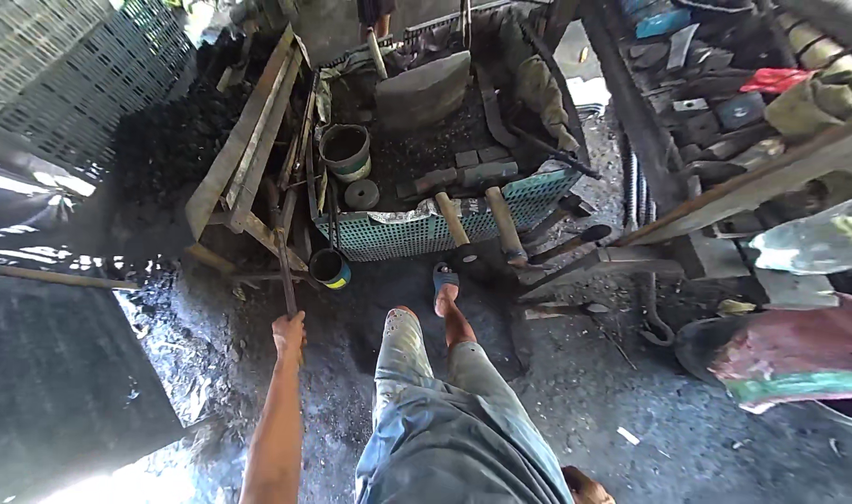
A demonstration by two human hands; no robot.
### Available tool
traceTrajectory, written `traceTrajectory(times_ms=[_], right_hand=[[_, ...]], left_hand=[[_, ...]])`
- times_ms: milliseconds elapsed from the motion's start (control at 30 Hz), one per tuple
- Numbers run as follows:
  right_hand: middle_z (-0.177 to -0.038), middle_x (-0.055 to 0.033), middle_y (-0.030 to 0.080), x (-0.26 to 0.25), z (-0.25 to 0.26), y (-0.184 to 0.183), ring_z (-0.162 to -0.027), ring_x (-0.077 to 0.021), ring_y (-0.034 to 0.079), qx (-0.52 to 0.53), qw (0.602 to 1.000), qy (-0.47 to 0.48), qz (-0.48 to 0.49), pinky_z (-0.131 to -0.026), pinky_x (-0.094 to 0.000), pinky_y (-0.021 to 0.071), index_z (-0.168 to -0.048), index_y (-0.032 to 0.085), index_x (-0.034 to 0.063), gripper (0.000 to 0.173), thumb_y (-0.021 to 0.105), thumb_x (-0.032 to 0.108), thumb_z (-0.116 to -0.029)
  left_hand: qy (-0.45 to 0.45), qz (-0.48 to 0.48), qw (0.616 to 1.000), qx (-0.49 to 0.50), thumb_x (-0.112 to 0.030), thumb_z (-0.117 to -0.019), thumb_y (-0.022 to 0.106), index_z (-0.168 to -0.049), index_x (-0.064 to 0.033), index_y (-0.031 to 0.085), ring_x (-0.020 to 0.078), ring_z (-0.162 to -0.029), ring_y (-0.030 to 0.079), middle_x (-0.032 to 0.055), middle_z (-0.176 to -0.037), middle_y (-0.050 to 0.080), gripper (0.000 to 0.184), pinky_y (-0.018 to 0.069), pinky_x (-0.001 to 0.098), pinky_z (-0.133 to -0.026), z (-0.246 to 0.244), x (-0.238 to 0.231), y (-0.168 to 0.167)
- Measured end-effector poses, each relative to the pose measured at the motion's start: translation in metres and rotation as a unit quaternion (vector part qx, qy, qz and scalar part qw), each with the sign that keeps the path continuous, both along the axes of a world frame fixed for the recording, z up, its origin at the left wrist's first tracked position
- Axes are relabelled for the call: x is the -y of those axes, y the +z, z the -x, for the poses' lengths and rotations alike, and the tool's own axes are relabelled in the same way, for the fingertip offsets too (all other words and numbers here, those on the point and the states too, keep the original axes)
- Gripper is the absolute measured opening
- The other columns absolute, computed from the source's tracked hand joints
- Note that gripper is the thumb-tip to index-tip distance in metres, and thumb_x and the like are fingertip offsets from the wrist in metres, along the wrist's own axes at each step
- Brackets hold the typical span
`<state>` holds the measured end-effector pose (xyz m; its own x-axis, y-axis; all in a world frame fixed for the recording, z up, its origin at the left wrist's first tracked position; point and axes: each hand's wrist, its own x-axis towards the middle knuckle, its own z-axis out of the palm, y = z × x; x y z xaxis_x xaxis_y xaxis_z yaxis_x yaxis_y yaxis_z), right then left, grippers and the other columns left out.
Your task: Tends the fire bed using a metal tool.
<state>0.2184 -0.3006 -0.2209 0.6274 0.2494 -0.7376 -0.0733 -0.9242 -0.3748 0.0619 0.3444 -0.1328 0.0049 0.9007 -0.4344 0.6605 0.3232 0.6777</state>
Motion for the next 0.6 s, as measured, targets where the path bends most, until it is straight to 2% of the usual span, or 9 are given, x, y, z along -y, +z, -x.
traceTrajectory(times_ms=[67, 167, 233, 400, 600], right_hand=[[-0.100, -0.0112, 0.077, 0.007, 0.002, -0.009, -0.097, -0.0322, 0.074, 0.007, 1.000, -0.006, -0.012, -0.086, -0.0640, 0.0555, -0.110, 0.075, 0.0157, 0.033, 0.066, 0.041, -0.0918], [-0.091, -0.0109, 0.076, 0.013, 0.004, -0.018, -0.089, -0.0330, 0.073, 0.016, 1.000, -0.002, -0.010, -0.079, -0.0647, 0.0560, -0.102, 0.075, 0.0186, 0.027, 0.071, 0.041, -0.0866], [-0.091, -0.0127, 0.075, 0.013, 0.004, -0.017, -0.089, -0.0348, 0.073, 0.020, 1.000, 0.003, -0.008, -0.078, -0.0654, 0.0555, -0.100, 0.075, 0.0184, 0.023, 0.071, 0.038, -0.0886], [-0.094, -0.0147, 0.076, 0.013, 0.002, -0.017, -0.092, -0.0362, 0.073, 0.029, 0.999, 0.008, -0.027, -0.080, -0.0651, 0.0552, -0.103, 0.075, 0.0158, 0.025, 0.067, 0.037, -0.0939], [-0.094, -0.0155, 0.075, 0.014, 0.004, -0.019, -0.092, -0.0370, 0.073, 0.031, 0.999, 0.009, -0.027, -0.079, -0.0660, 0.0554, -0.102, 0.074, 0.0164, 0.024, 0.066, 0.037, -0.0941]], left_hand=[[-0.027, -0.015, 1.000, -0.004, -0.030, -0.0967, 0.071, -0.110, -0.0025, 0.067, 0.0159, -0.050, 0.058, 0.0068, -0.071, 0.064, 0.031, 0.0529, 0.0338, -0.046, 0.022, 0.042, -0.001], [-0.025, -0.021, 0.998, 0.057, -0.021, -0.0960, 0.073, -0.135, -0.0043, 0.057, 0.0172, -0.050, 0.058, 0.0104, -0.076, 0.064, 0.046, 0.0520, 0.0333, -0.044, 0.052, 0.102, -0.002], [-0.023, -0.013, 0.996, 0.083, -0.019, -0.0981, 0.070, -0.143, -0.0064, 0.052, 0.0164, -0.048, 0.056, 0.0096, -0.072, 0.062, 0.051, 0.0498, 0.0319, -0.042, 0.067, 0.134, -0.005], [-0.051, 0.031, 0.998, 0.017, -0.022, -0.0992, 0.069, -0.141, -0.0083, 0.057, 0.0158, -0.048, 0.056, 0.0097, -0.074, 0.063, 0.046, 0.0494, 0.0313, -0.043, 0.090, 0.161, 0.005], [-0.102, 0.071, 0.985, -0.121, -0.028, -0.0992, 0.067, -0.136, -0.0092, 0.061, 0.0169, -0.055, 0.058, 0.0107, -0.083, 0.066, 0.042, 0.0519, 0.0340, -0.050, 0.088, 0.118, 0.007]])
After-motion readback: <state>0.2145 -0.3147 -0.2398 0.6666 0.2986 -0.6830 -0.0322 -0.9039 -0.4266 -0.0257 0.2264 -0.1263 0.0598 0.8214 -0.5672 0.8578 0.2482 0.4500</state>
